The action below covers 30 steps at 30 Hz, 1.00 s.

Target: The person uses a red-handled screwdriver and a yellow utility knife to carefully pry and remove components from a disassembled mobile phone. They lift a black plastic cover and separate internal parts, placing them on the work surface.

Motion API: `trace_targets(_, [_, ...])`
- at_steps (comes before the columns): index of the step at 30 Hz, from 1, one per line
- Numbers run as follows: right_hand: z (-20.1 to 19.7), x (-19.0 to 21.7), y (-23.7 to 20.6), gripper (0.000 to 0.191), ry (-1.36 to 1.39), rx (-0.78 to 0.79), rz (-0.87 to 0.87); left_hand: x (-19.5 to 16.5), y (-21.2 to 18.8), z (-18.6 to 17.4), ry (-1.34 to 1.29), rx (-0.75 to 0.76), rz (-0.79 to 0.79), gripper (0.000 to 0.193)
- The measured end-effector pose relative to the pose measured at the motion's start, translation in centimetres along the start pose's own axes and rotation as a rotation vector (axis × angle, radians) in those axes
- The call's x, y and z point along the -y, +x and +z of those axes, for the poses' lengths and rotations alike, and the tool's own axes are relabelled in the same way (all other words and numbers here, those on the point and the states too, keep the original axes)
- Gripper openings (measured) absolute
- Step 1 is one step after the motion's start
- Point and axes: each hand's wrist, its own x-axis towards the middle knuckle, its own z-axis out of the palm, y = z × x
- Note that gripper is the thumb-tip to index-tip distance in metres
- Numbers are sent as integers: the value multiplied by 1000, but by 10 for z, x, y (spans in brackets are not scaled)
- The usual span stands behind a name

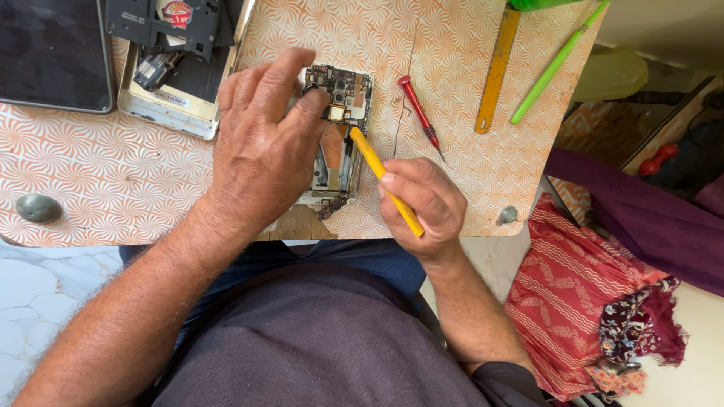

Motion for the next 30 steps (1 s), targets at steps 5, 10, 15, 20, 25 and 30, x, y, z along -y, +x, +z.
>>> trace_targets(5, [-2, -5, 2, 31, -49, 66, -89, 4, -1, -1, 6, 19, 28, 23])
trace_targets(10, [-1, -6, 1, 32, -58, 71, -91, 4, 1, -2, 30, 30, 31, 23])
trace_targets(15, [3, -8, 2, 34, -79, 64, -97, 6, 2, -1, -3, 27, 30, 22])
trace_targets(20, [3, -8, 3, 35, -77, 64, -93, 5, 2, 0, 0, 30, 30, 22])
trace_targets(25, [3, -7, 2, 35, -80, 65, -79, 7, 2, 0, -8, 36, 31, 22])
trace_targets(30, [3, -7, 3, 36, -75, 66, -68, 7, 1, 0, 2, 38, 35, 25])
